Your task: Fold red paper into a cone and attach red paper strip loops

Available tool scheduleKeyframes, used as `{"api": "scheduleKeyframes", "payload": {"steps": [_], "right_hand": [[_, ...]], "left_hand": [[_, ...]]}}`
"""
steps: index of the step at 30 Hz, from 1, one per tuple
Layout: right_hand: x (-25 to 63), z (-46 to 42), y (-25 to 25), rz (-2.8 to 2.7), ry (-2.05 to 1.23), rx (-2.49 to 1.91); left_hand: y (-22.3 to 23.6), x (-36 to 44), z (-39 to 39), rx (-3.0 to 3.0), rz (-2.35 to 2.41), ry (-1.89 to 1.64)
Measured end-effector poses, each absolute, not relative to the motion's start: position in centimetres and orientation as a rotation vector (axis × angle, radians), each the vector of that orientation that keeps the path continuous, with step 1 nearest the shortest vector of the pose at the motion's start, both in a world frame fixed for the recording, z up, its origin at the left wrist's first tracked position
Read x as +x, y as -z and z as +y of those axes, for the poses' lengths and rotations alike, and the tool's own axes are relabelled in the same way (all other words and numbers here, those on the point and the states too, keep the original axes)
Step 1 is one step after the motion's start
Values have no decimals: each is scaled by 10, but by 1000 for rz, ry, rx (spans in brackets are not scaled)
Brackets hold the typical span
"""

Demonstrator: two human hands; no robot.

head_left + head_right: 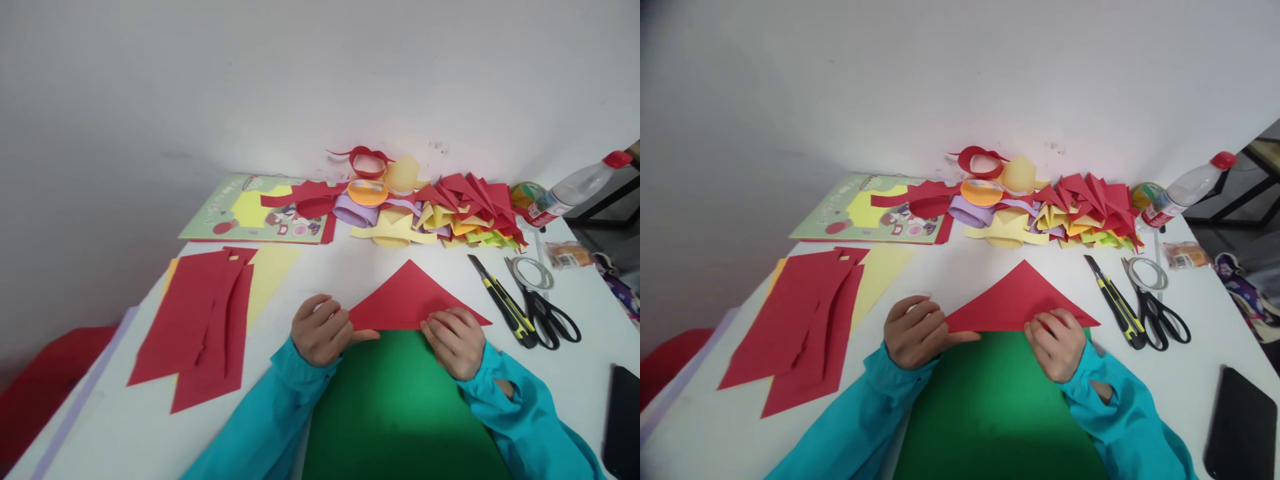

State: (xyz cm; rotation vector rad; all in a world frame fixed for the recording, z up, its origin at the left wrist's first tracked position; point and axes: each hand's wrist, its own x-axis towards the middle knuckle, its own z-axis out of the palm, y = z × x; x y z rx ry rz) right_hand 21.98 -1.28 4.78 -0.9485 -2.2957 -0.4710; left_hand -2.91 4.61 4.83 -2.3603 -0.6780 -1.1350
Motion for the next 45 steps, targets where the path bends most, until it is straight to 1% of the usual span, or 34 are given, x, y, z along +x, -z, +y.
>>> {"api": "scheduleKeyframes", "payload": {"steps": [5,10,13,17,31,45], "right_hand": [[217,-12,-46,-2279,554,-970],[206,-17,-40,-2344,432,-921],[200,-19,-37,-2359,374,-870],[200,-16,-36,-2387,372,-829],[224,-7,-44,-2339,534,-922],[260,1,-40,-2298,644,-1052]], "left_hand": [[-45,-15,35,-2283,-797,1192],[-37,20,8,-2526,-701,1091],[-32,27,4,-2600,-670,1066],[-32,23,9,-2648,-643,1014],[-40,6,22,-2597,-664,1014],[-45,-11,33,-2508,-719,1032]]}}
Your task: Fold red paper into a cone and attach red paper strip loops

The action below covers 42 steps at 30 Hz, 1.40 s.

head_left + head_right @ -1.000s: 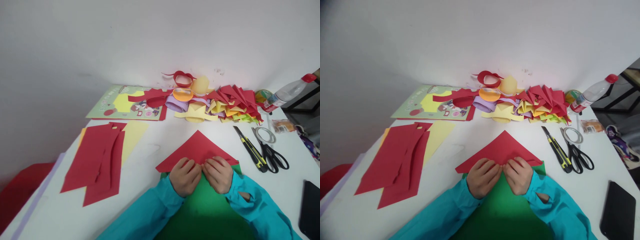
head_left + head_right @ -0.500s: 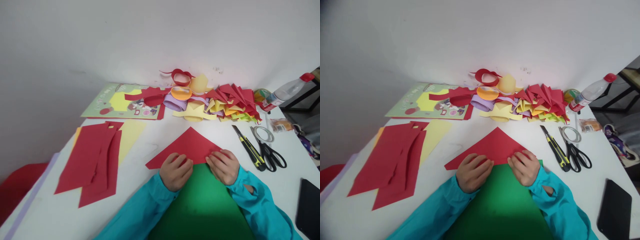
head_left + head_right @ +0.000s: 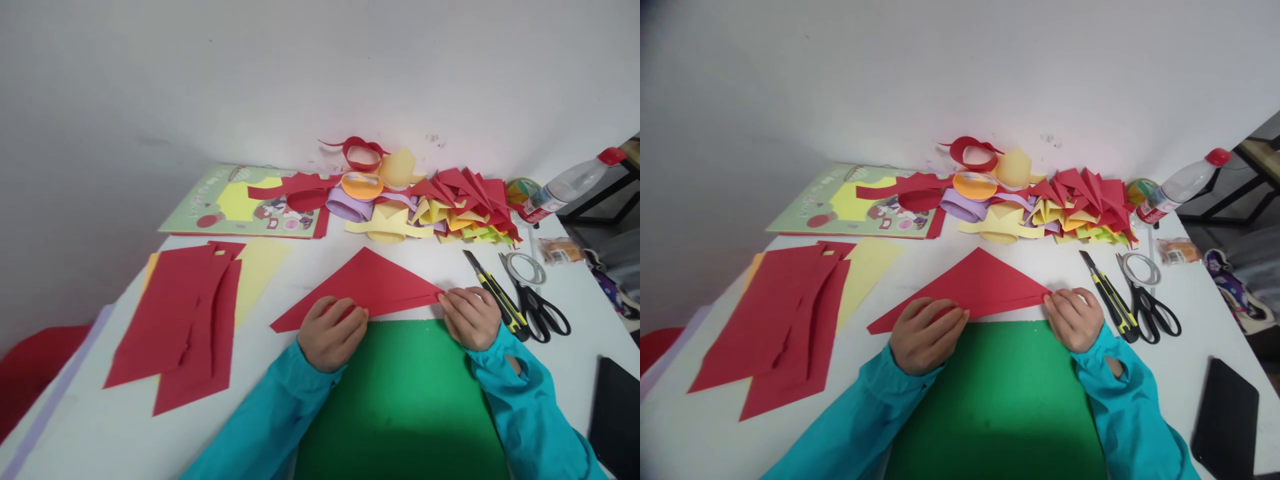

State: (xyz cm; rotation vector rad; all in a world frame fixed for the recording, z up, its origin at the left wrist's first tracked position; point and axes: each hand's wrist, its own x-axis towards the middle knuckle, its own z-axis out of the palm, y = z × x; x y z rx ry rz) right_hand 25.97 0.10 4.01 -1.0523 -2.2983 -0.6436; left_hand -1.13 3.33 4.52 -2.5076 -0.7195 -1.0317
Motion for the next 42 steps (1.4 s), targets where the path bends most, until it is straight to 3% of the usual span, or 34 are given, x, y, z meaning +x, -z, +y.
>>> {"api": "scheduleKeyframes", "payload": {"steps": [11,21,42], "right_hand": [[284,6,-40,-2150,672,-1159],[210,-10,-38,-2317,460,-913],[203,-16,-25,-2355,450,-884]], "left_hand": [[-40,-18,39,-2479,-714,1032],[-37,4,27,-2564,-649,1039],[-28,25,13,-2646,-715,1043]]}}
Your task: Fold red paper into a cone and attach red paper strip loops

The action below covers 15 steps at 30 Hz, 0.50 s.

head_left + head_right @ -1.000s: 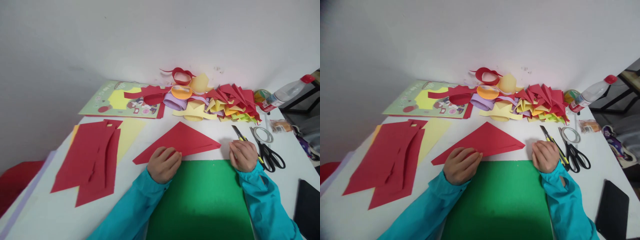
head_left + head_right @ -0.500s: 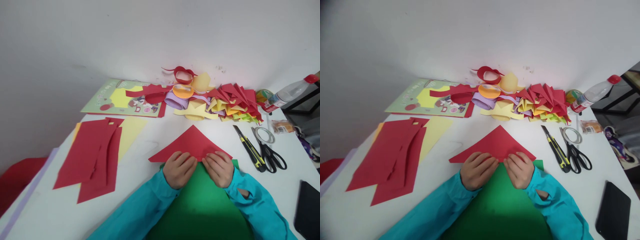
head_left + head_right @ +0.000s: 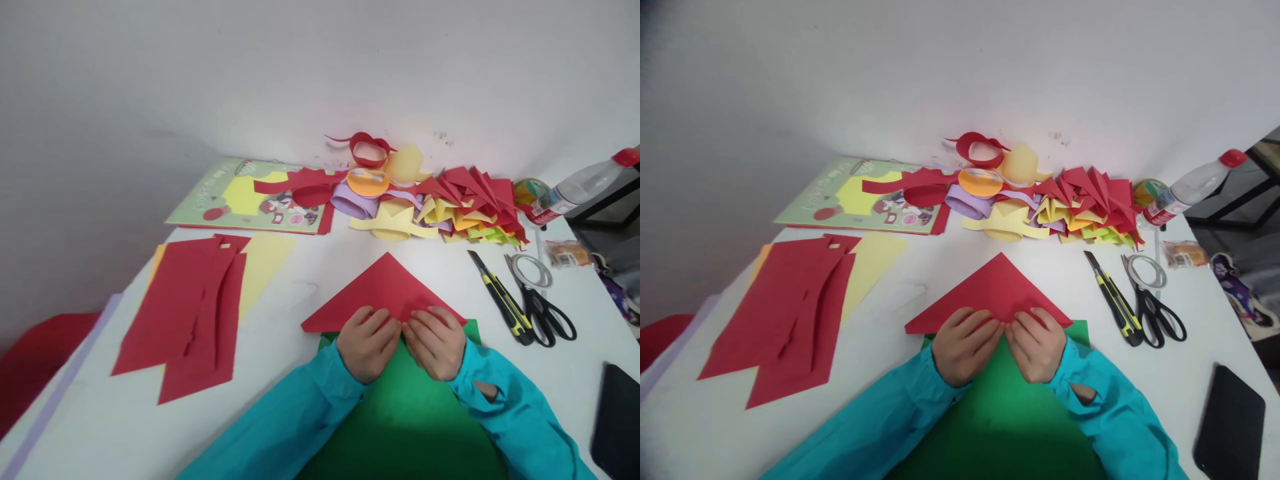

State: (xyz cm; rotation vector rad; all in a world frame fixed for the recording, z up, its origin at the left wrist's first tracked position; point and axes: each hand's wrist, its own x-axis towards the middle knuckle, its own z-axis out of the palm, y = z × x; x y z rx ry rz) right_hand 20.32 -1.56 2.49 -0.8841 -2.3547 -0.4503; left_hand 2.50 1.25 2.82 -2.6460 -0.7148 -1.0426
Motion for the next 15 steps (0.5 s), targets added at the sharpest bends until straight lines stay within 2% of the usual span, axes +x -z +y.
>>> {"api": "scheduleKeyframes", "payload": {"steps": [15], "right_hand": [[211,-15,-33,-2463,435,-894]], "left_hand": [[-35,25,14,-2640,-778,1059]]}}
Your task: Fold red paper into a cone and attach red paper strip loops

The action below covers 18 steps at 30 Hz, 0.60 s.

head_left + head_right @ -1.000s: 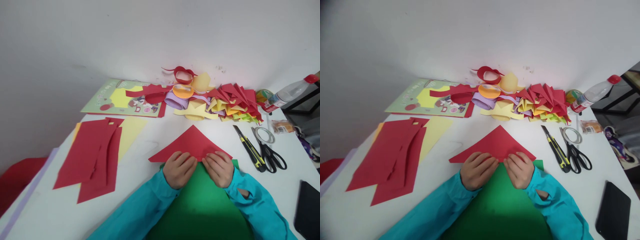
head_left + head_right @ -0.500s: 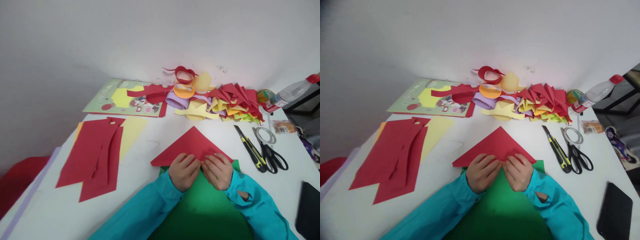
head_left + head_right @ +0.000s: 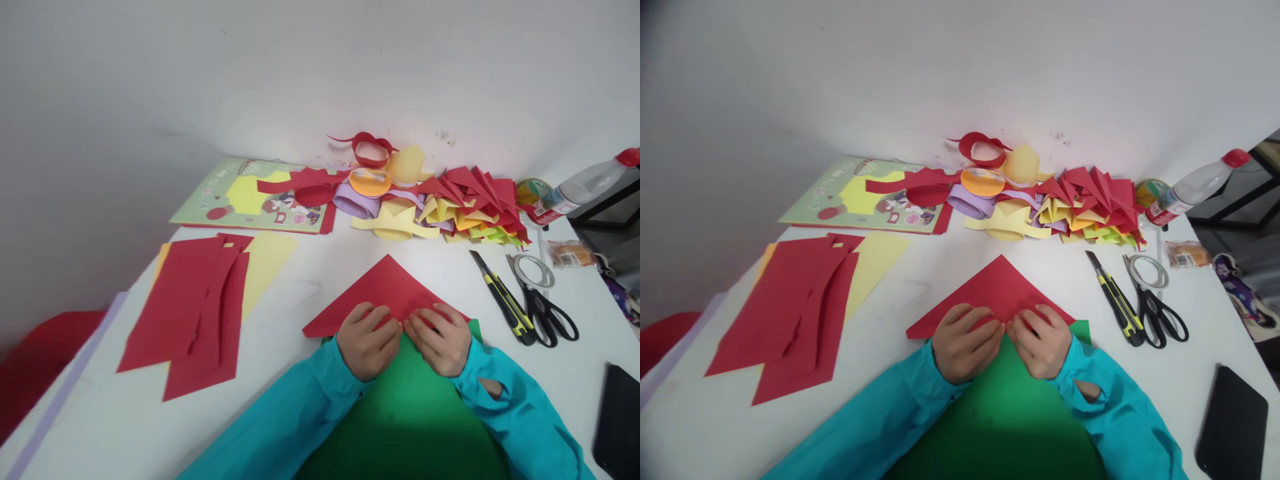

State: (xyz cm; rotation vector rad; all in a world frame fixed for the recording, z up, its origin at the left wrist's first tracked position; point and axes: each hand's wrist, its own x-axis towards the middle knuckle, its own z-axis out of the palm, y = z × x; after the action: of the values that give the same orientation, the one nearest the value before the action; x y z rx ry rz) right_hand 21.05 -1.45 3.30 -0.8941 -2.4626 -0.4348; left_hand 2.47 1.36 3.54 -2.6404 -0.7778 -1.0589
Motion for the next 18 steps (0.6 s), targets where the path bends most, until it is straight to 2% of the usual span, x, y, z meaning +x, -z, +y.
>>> {"api": "scheduleKeyframes", "payload": {"steps": [18], "right_hand": [[228,-15,-46,-2391,552,-993]], "left_hand": [[-41,17,21,-2552,-807,1159]]}}
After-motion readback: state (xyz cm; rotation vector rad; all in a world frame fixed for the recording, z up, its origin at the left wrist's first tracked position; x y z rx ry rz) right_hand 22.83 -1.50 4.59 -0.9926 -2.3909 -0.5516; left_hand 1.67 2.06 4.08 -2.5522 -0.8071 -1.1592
